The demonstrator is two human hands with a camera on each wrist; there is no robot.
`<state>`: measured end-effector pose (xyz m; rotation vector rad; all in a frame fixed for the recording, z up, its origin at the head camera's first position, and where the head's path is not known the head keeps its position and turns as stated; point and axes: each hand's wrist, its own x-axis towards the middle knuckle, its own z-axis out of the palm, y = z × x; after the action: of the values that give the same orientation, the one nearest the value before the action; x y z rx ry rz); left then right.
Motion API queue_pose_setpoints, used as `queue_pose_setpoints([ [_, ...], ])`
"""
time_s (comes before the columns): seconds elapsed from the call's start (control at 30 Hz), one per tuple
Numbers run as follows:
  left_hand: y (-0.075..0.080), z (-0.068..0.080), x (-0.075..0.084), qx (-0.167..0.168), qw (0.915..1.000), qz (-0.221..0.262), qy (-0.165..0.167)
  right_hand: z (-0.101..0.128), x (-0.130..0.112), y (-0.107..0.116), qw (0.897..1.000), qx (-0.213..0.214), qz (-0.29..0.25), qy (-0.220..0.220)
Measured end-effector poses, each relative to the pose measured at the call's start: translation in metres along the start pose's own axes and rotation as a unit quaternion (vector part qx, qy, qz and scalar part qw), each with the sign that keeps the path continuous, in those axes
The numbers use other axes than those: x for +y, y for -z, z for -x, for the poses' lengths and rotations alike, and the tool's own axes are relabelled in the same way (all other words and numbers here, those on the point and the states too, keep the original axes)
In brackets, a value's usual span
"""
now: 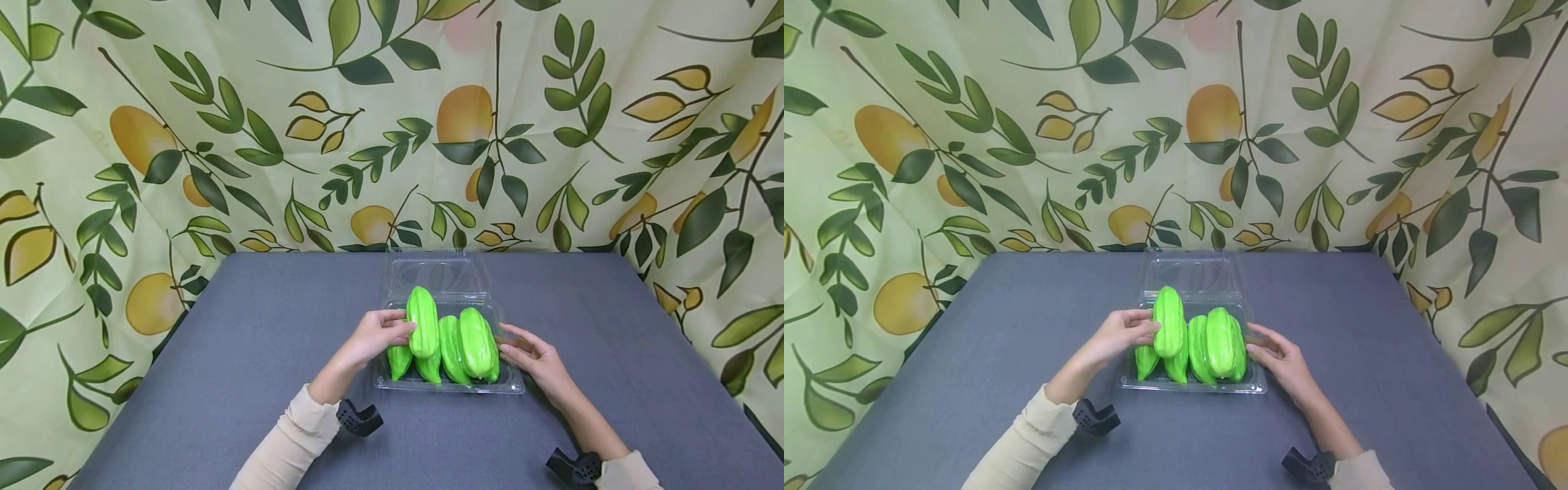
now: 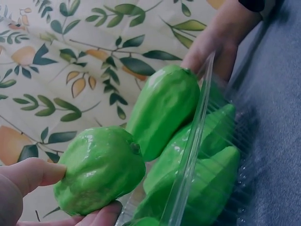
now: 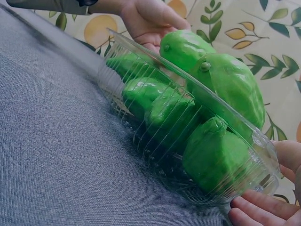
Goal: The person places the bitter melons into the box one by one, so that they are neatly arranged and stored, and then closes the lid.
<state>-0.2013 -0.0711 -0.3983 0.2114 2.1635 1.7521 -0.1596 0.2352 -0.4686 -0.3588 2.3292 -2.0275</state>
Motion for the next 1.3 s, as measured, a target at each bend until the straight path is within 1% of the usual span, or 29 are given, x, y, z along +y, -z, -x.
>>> queue_pose_setpoints([
  [0.13,-0.002,-0.001,0.000,-0.018,0.9998,-0.004,-0.008,0.000,-0.001,0.000,1.000,-0.001,0.003,-0.001],
  [0.23,-0.004,-0.002,0.001,-0.023,0.9996,-0.006,-0.012,-0.001,-0.002,-0.001,1.000,0.001,0.006,-0.002],
  [0.47,-0.011,-0.003,0.004,-0.017,0.9998,-0.007,-0.006,-0.001,-0.002,-0.001,1.000,0.002,0.008,-0.002],
  [0.73,-0.013,-0.002,0.005,-0.013,0.9996,-0.018,-0.015,-0.001,-0.001,-0.001,1.000,0.002,0.008,0.002],
  [0.97,-0.018,-0.003,0.005,0.004,0.9988,-0.045,-0.018,-0.001,-0.001,-0.001,1.000,0.002,0.015,-0.003],
  [1.2,-0.020,-0.001,0.007,0.008,0.9924,-0.118,-0.034,0.000,-0.001,-0.001,1.000,0.005,0.016,0.001],
  [1.3,-0.020,-0.001,0.007,0.009,0.9907,-0.132,-0.031,0.000,-0.001,-0.001,1.000,0.007,0.021,-0.001],
])
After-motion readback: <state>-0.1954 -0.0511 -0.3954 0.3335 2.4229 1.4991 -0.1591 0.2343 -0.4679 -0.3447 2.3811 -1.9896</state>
